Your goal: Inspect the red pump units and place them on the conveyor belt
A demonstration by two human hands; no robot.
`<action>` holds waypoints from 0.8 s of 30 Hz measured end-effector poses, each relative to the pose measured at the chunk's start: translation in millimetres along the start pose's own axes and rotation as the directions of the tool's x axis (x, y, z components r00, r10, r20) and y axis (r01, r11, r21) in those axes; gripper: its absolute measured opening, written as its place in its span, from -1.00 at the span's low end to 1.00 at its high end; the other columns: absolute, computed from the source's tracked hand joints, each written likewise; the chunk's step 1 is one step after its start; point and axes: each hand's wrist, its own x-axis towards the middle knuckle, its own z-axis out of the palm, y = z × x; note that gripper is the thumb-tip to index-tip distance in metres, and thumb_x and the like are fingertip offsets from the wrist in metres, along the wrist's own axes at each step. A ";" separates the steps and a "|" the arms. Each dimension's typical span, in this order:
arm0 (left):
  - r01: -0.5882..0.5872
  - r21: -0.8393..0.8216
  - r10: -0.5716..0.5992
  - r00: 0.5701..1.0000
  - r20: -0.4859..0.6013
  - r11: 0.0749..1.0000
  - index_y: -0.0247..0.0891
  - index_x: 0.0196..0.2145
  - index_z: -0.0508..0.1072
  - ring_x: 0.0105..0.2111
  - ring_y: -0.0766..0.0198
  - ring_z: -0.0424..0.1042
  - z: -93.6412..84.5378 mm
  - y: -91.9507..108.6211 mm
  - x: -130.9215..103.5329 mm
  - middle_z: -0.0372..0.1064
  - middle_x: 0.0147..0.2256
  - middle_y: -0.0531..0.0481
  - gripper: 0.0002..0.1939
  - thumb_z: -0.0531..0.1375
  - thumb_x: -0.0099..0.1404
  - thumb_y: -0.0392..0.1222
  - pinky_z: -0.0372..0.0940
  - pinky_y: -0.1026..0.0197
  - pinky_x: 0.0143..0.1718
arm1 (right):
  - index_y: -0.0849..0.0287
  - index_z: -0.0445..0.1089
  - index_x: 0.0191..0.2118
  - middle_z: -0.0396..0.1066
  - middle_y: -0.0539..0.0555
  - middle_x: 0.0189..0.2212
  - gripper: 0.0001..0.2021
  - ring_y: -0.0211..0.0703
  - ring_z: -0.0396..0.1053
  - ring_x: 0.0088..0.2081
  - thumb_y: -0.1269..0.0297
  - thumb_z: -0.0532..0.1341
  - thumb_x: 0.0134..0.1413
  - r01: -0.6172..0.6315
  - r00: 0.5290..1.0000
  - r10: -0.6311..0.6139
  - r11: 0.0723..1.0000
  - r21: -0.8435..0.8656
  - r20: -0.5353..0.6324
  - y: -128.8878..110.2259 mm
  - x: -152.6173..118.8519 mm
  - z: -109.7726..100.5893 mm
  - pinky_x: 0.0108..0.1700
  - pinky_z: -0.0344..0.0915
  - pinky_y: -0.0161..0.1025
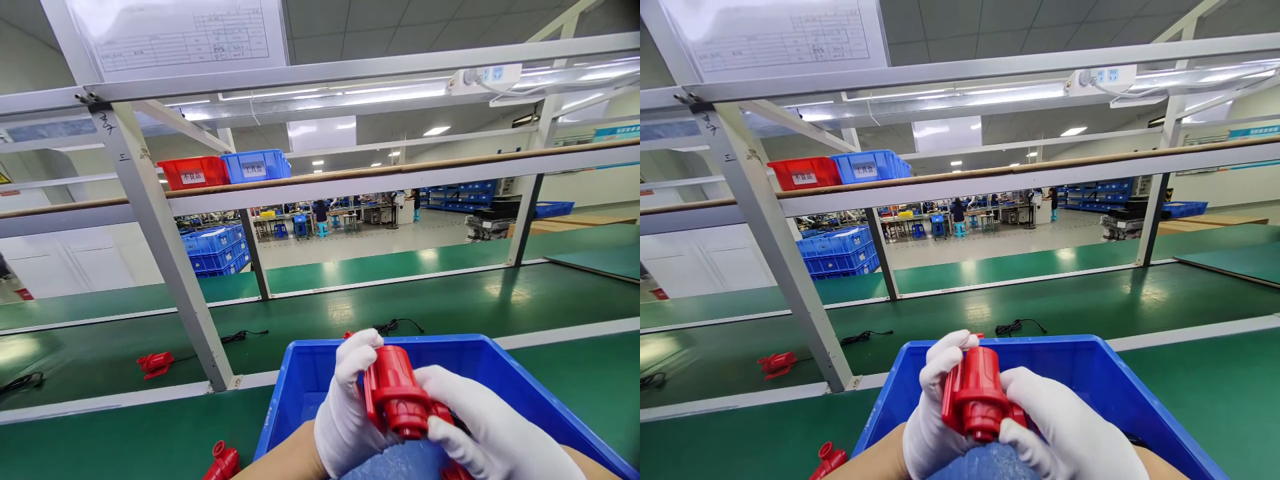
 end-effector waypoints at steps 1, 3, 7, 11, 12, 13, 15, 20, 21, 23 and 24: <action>0.034 0.009 -0.033 0.999 -0.020 0.999 0.00 0.23 -0.12 0.16 -0.10 0.13 -0.7 0.6 0.7 -0.01 0.16 -0.23 -0.04 0.42 0.08 -0.14 0.08 -0.10 0.19 | 0.04 0.32 -0.05 0.33 0.10 0.02 -0.74 -0.13 0.34 -0.03 0.05 0.03 0.33 0.061 0.998 -0.061 0.997 -0.042 0.005 -0.9 -1.8 -1.0 0.04 0.31 -0.28; 0.173 0.012 -0.173 0.985 0.002 0.985 -0.06 0.28 -0.15 0.17 -0.05 0.15 -3.0 2.7 4.8 0.01 0.19 -0.24 -0.07 0.35 0.16 -0.17 0.02 -0.08 0.23 | 0.00 0.33 0.00 0.27 0.09 0.11 -0.77 -0.10 0.29 0.08 0.10 0.09 0.31 0.139 0.990 -0.139 0.982 -0.126 0.007 -2.2 -4.8 -2.0 0.13 0.26 -0.27; 0.396 -0.058 -0.367 0.890 0.270 0.916 -0.21 0.15 0.25 0.06 -0.02 0.28 -7.5 5.2 18.1 0.29 0.05 -0.19 -0.48 0.24 0.28 -0.08 0.10 -0.04 0.17 | -0.04 0.32 0.06 0.33 0.06 0.06 -0.69 -0.12 0.34 0.01 0.01 0.06 0.31 0.048 0.999 -0.047 0.997 0.055 -0.022 -5.0 -5.4 -4.7 0.07 0.32 -0.27; 0.445 -0.014 -0.375 0.770 0.517 0.895 -0.21 -0.11 0.50 -0.14 0.03 0.40 -9.7 1.8 23.4 0.45 -0.17 -0.07 -0.67 0.30 0.22 0.01 0.22 0.04 0.02 | -0.02 0.35 0.03 0.43 0.05 -0.14 -0.64 -0.11 0.41 -0.20 -0.06 0.01 0.32 -0.026 0.943 0.144 0.931 0.363 -0.301 -13.5 -0.2 -31.3 -0.11 0.42 -0.24; 0.460 0.004 -0.380 0.730 0.568 0.888 -0.20 -0.08 0.49 -0.11 0.04 0.39 -10.5 1.2 22.9 0.45 -0.14 -0.06 -0.64 0.31 0.22 0.01 0.21 0.05 0.03 | -0.02 0.35 0.05 0.44 0.07 -0.13 -0.62 -0.10 0.42 -0.24 -0.08 0.01 0.31 0.004 0.904 0.181 0.902 0.431 -0.387 -16.3 1.5 -44.1 -0.14 0.44 -0.21; 0.475 0.011 -0.386 0.702 0.599 0.880 -0.18 -0.01 0.45 -0.06 0.04 0.37 -11.3 1.0 22.0 0.43 -0.08 -0.07 -0.57 0.32 0.21 0.02 0.19 0.05 0.06 | -0.02 0.34 0.08 0.44 0.09 -0.10 -0.59 -0.10 0.43 -0.28 -0.10 0.00 0.30 0.052 0.860 0.207 0.874 0.483 -0.467 -18.8 3.2 -59.0 -0.17 0.46 -0.18; 0.502 -0.037 -0.384 0.705 0.596 0.864 -0.18 0.16 0.30 0.02 0.05 0.34 -13.0 2.0 20.1 0.34 0.05 -0.13 -0.40 0.30 0.22 0.05 0.16 0.06 0.13 | -0.01 0.34 0.12 0.43 0.14 -0.03 -0.55 -0.14 0.45 -0.34 -0.11 -0.02 0.31 0.129 0.765 0.245 0.848 0.515 -0.596 -19.8 6.5 -93.5 -0.23 0.47 -0.19; 0.531 -0.067 -0.358 0.655 0.665 0.845 -0.17 0.18 0.23 -0.04 0.16 0.38 -13.2 4.9 17.5 0.37 0.00 -0.11 -0.52 0.11 0.38 0.05 0.21 0.11 0.08 | 0.27 0.22 0.24 0.41 0.25 -0.02 -0.48 -0.24 0.48 -0.25 0.05 -0.15 0.42 -0.083 0.652 0.283 0.949 0.304 -0.704 18.0 6.4 -187.3 -0.20 0.33 -0.22; 0.529 -0.039 -0.363 0.631 0.686 0.848 -0.15 0.17 0.25 -0.04 0.16 0.38 -12.3 4.2 16.8 0.38 -0.01 -0.09 -0.54 0.11 0.38 0.04 0.21 0.13 0.07 | 0.37 0.19 0.25 0.42 0.29 -0.04 -0.44 -0.20 0.48 -0.21 0.06 -0.18 0.40 -0.211 0.644 0.316 0.949 0.234 -0.696 30.7 4.7 -205.7 -0.21 0.30 -0.21; 0.527 0.007 -0.375 0.594 0.712 0.850 -0.13 0.15 0.26 -0.04 0.17 0.39 -9.5 1.4 14.9 0.40 -0.03 -0.06 -0.56 0.12 0.37 0.02 0.21 0.14 0.08 | 0.57 0.19 0.19 0.45 0.37 -0.14 -0.33 -0.14 0.48 -0.20 0.01 -0.21 0.34 -0.451 0.598 0.376 0.888 0.090 -0.708 56.3 1.4 -241.6 -0.24 0.27 -0.23; 0.530 0.032 -0.388 0.576 0.719 0.848 -0.12 0.14 0.27 -0.04 0.17 0.39 -8.0 -0.5 13.8 0.40 -0.03 -0.04 -0.57 0.12 0.37 0.00 0.21 0.14 0.08 | 0.64 0.23 0.12 0.46 0.38 -0.20 -0.29 -0.14 0.49 -0.22 -0.02 -0.21 0.29 -0.540 0.565 0.383 0.841 0.024 -0.731 68.3 0.6 -258.9 -0.25 0.26 -0.24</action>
